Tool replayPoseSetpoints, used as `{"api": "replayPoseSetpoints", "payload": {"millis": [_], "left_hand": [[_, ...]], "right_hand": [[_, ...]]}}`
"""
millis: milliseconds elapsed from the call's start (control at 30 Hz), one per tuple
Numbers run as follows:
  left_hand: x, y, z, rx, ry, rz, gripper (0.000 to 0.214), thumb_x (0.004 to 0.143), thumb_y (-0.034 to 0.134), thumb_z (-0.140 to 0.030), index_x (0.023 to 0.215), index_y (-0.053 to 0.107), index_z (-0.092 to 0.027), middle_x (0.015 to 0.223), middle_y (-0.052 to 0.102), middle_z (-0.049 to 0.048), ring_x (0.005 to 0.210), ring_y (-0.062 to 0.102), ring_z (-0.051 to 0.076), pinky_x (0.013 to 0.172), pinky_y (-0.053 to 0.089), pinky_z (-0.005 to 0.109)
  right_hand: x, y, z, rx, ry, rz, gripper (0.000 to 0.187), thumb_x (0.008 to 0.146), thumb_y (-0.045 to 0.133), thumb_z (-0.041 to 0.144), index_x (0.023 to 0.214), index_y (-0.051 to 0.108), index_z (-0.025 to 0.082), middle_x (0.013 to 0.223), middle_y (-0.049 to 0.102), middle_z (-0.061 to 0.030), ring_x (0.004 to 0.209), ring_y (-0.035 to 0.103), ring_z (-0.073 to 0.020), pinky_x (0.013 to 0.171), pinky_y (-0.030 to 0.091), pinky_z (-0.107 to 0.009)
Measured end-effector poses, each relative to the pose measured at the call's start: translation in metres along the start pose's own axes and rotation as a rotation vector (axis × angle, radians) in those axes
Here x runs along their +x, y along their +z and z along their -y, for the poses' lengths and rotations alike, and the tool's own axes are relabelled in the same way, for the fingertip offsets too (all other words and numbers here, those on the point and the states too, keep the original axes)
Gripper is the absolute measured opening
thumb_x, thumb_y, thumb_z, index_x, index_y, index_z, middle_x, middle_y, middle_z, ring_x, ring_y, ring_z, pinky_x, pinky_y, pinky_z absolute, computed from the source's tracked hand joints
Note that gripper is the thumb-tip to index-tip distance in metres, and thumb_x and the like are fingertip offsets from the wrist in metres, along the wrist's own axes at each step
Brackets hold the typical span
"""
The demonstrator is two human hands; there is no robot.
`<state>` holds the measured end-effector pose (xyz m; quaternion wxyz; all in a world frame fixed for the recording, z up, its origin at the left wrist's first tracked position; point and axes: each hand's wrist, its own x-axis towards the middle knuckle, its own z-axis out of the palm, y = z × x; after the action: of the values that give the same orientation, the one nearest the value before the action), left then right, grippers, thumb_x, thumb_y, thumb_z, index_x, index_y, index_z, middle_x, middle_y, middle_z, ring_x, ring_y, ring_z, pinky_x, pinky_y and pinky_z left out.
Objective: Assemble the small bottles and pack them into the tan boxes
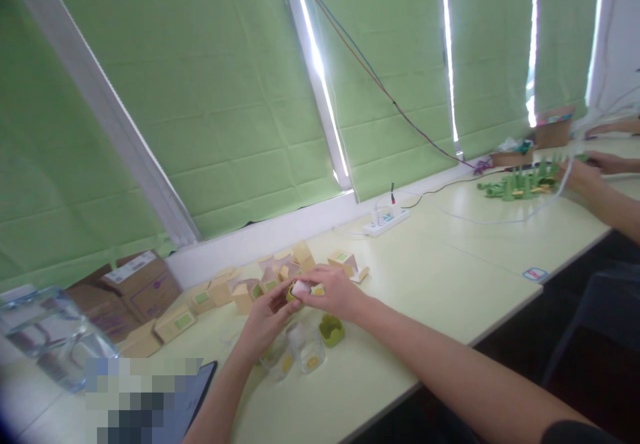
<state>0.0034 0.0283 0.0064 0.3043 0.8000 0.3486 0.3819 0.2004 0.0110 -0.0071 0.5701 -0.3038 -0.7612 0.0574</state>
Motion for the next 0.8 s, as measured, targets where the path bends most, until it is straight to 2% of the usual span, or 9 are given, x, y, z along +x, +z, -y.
{"api": "replayPoseSetpoints", "payload": {"millis": [100,267,433,533,633,800], "left_hand": [[-0.001,0.002,-0.005,0.012,0.041,0.0,0.056,0.075,0.074,-0.032,0.128,0.057,-0.02,0.121,0.067,0.0094,0.103,0.065,0.023,0.095,0.05,0.038],[-0.004,0.004,-0.009,0.166,0.08,-0.052,0.047,0.077,0.071,-0.031,0.122,0.06,-0.021,0.11,0.07,0.0074,0.094,0.067,0.022,0.089,0.052,0.038],[-0.002,-0.002,-0.001,0.318,0.044,-0.195,0.047,0.078,0.068,-0.039,0.121,0.06,-0.021,0.103,0.07,0.0054,0.082,0.066,0.019,0.078,0.053,0.034],[-0.001,-0.007,0.005,0.407,0.022,-0.292,0.048,0.079,0.068,-0.041,0.121,0.059,-0.021,0.097,0.07,0.0049,0.076,0.064,0.019,0.073,0.051,0.033],[-0.001,-0.008,0.007,0.455,0.045,-0.349,0.046,0.08,0.066,-0.041,0.121,0.058,-0.021,0.097,0.069,0.0047,0.075,0.063,0.019,0.073,0.05,0.032],[-0.002,-0.008,0.004,0.525,0.08,-0.383,0.045,0.08,0.066,-0.042,0.119,0.059,-0.022,0.096,0.067,0.0041,0.077,0.061,0.019,0.074,0.049,0.033]], "right_hand": [[0.0,0.0,0.0,0.1,0.067,0.022,0.033,0.082,0.07,0.035,0.112,0.07,0.02,0.096,0.071,-0.0067,0.082,0.067,-0.0168,0.076,0.057,-0.031],[-0.002,0.002,-0.004,0.216,0.163,0.081,0.034,0.083,0.068,0.037,0.111,0.068,0.018,0.099,0.07,-0.0067,0.085,0.068,-0.0166,0.076,0.059,-0.03],[-0.002,-0.003,-0.003,0.077,0.153,0.09,0.019,0.088,0.062,0.034,0.095,0.066,0.016,0.087,0.07,-0.0049,0.077,0.066,-0.0157,0.071,0.055,-0.029],[-0.003,-0.009,0.004,0.019,0.052,0.301,0.019,0.086,0.063,0.037,0.087,0.068,0.018,0.081,0.07,-0.0027,0.073,0.065,-0.0153,0.07,0.052,-0.028],[-0.004,-0.013,0.012,-0.018,-0.073,0.524,0.029,0.074,0.074,0.047,0.086,0.071,0.021,0.083,0.072,-0.0026,0.074,0.065,-0.0169,0.071,0.051,-0.028],[-0.007,-0.012,0.016,-0.066,-0.129,0.61,0.047,0.06,0.081,0.055,0.093,0.071,0.023,0.082,0.072,-0.0009,0.071,0.064,-0.0175,0.069,0.049,-0.028]]}}
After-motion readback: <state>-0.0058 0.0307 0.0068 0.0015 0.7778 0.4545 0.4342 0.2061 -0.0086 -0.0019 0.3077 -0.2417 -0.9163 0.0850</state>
